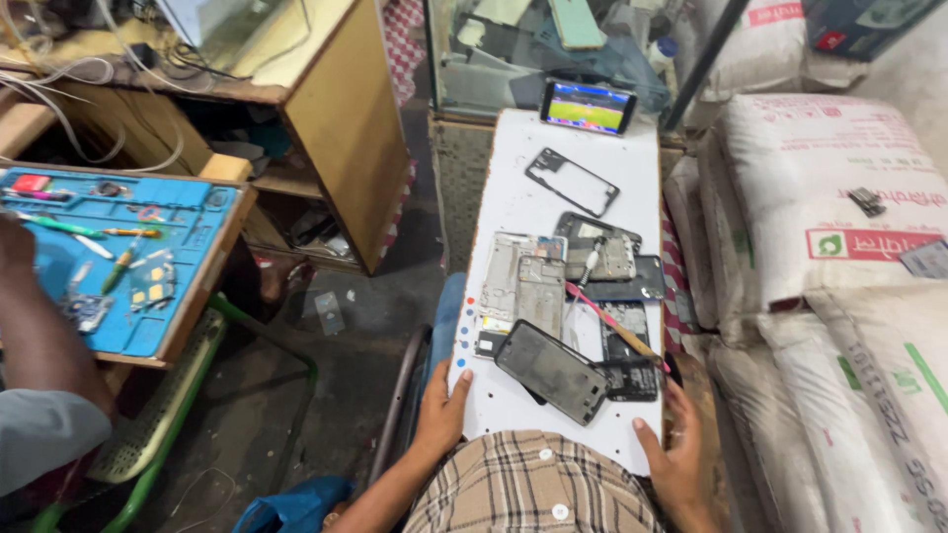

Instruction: The person disassembles a smartphone, removes the back cover, and manipulates internal components. They then reassemble the device by placing the back cover back on and pressing the edges to secure it.

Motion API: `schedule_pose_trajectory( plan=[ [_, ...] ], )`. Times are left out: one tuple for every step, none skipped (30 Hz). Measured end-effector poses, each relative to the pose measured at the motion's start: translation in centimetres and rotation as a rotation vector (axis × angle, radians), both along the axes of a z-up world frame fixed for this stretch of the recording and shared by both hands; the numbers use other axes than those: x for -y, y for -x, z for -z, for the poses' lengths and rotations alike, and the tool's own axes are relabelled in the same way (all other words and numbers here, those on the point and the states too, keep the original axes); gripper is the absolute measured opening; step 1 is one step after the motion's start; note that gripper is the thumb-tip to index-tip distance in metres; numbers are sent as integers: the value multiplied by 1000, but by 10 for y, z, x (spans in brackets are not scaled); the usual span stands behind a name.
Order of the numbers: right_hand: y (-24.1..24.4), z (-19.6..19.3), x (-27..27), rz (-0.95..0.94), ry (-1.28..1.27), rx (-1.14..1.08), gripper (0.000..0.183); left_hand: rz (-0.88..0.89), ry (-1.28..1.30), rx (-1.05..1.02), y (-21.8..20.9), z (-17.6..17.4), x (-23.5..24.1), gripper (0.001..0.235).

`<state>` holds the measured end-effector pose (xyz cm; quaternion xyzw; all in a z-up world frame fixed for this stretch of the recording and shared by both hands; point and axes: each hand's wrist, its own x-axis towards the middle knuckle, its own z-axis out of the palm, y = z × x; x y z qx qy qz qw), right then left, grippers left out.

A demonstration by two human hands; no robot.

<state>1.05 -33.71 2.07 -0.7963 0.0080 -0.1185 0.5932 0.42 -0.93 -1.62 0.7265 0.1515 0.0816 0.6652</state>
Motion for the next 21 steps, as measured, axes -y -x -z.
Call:
schedule_pose_trajectory(
  plan=[
    [0, 7, -1, -50, -192, -36, 72, -20, 18, -24, 1, 0, 2, 40],
    [-5, 11, -4, -101, -389, -61, 72, -18, 22, 10, -2, -3, 2, 40],
    [-11, 14, -5, -99, -412, -63, 73, -16, 26, 44, -4, -7, 1, 39],
    [-9, 15, -3, -93, -429, -77, 74, -14, 36, 66, 0, -10, 3, 39],
    [-9, 15, -1, -87, -446, -90, 76, -22, 38, 64, 1, -13, 4, 39],
    [-7, 14, 0, -93, -459, -83, 76, -29, 40, 60, 1, -16, 4, 39],
    [-7, 13, 1, -99, -473, -77, 76, -35, 43, 56, 1, -19, 4, 39],
    [-8, 9, 1, -107, -488, -65, 75, -31, 25, 49, 1, -22, 3, 39],
    [-10, 5, 2, -86, -479, -93, 76, -26, 7, 43, 1, -25, 3, 39],
    [-9, 2, 3, -64, -472, -125, 77, -22, -12, 34, 2, -26, 2, 39],
    [-9, -1, 4, -43, -465, -157, 79, -22, 20, 19, 0, -26, 2, 40],
    [-5, -1, 4, -48, -488, -159, 78, -21, 52, -4, 2, -24, 3, 41],
    [-1, -2, 2, -52, -512, -162, 77, -20, 83, -27, 5, -21, 3, 41],
    [-6, -4, 1, -66, -534, -141, 77, -15, 81, 4, 2, -20, 3, 42],
    [-9, -5, -1, -56, -539, -150, 78, -9, 79, 36, 2, -18, 2, 42],
    [-8, -5, -2, -48, -541, -165, 78, -8, 81, 61, 1, -16, 2, 43],
    [-10, -5, -2, -40, -542, -181, 79, 10, 67, 41, -5, -12, 0, 43],
    [-7, -3, 1, -59, -482, -153, 78, 20, 53, 2, -4, -8, -2, 43],
    [-6, 0, 5, -79, -422, -126, 77, 32, 39, -36, -4, -5, -3, 44],
    [-5, 3, 6, -99, -373, -99, 76, 49, -21, 38, -7, -5, -7, 47],
    [-7, 6, 9, -106, -336, -62, 69, 69, -81, 111, -10, -7, -10, 51]
  ],
)
